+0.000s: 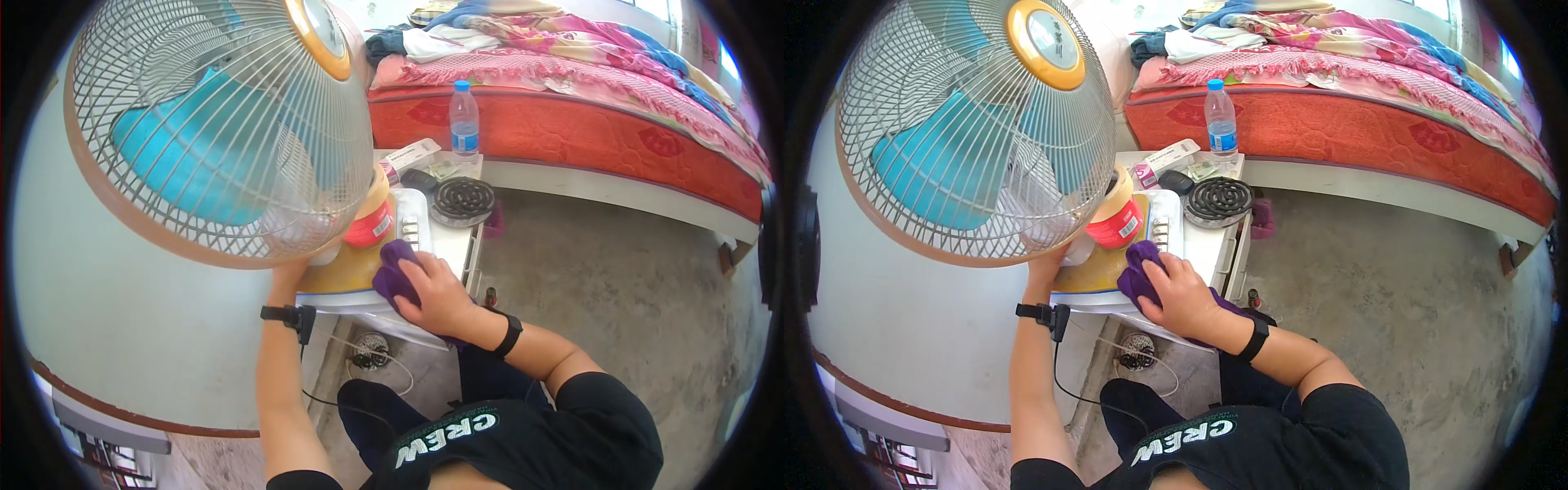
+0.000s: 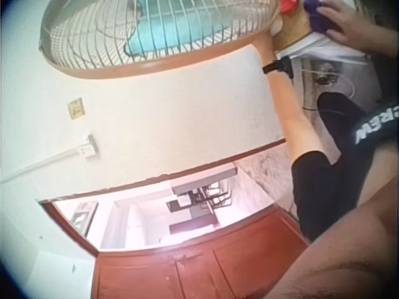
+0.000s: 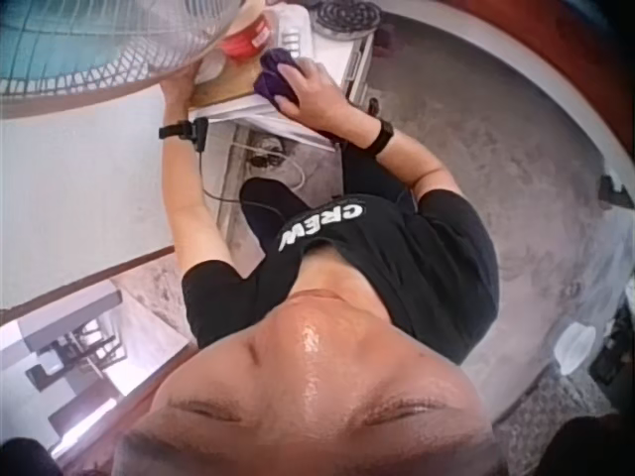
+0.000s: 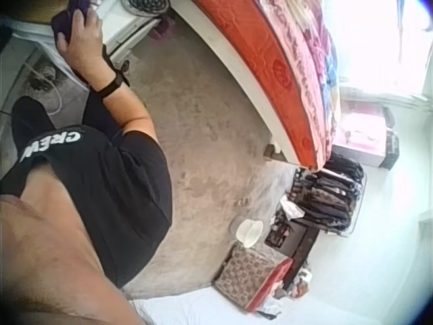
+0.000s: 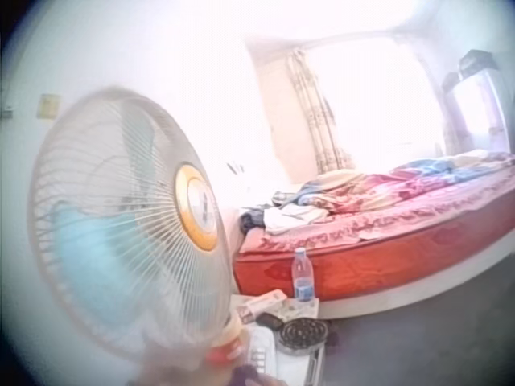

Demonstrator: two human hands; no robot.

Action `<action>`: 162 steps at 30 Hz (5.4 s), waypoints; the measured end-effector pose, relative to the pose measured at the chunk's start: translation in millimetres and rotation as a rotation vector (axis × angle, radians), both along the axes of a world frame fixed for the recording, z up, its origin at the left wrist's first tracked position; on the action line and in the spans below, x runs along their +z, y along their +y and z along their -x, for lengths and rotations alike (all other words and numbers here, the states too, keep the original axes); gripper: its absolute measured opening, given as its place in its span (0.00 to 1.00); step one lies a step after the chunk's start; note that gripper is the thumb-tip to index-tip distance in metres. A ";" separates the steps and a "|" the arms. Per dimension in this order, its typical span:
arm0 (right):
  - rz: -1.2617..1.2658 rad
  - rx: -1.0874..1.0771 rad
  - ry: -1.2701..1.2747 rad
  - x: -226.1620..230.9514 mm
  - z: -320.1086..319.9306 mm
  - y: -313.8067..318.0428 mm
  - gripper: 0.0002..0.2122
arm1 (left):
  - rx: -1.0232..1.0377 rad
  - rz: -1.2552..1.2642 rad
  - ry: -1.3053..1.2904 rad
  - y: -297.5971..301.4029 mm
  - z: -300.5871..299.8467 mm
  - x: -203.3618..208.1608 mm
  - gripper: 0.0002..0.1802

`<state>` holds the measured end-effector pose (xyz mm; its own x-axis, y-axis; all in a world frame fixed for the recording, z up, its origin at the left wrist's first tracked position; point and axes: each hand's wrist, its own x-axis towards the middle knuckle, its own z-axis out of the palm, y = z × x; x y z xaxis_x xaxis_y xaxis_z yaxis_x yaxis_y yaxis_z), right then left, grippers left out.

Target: The person wipes the base and buttons of an electric fan with a purple cloth.

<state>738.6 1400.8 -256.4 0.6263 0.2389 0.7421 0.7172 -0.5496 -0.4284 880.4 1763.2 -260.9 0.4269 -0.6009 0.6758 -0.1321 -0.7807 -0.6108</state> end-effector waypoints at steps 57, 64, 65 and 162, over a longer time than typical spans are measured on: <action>0.198 -0.076 0.600 36.4 -145.9 -28.0 0.21 | 0.035 0.858 0.339 -122.3 103.8 -3.4 0.45; 0.199 -0.048 0.524 27.1 -81.0 -36.6 0.14 | 0.031 0.892 0.343 -125.4 104.9 -0.9 0.44; 0.150 -0.008 0.503 21.2 -70.6 -37.4 0.13 | 0.008 0.886 0.325 -125.7 104.9 -0.5 0.46; 0.471 0.141 0.262 26.3 -77.9 -36.1 0.18 | 0.021 1.030 0.191 -135.0 108.4 -6.0 0.46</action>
<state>816.5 1364.8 -230.1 0.7137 0.6020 0.3581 0.7000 -0.6315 -0.3335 772.0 1628.2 -266.9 0.5842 0.2356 0.7767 -0.1366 -0.9147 0.3803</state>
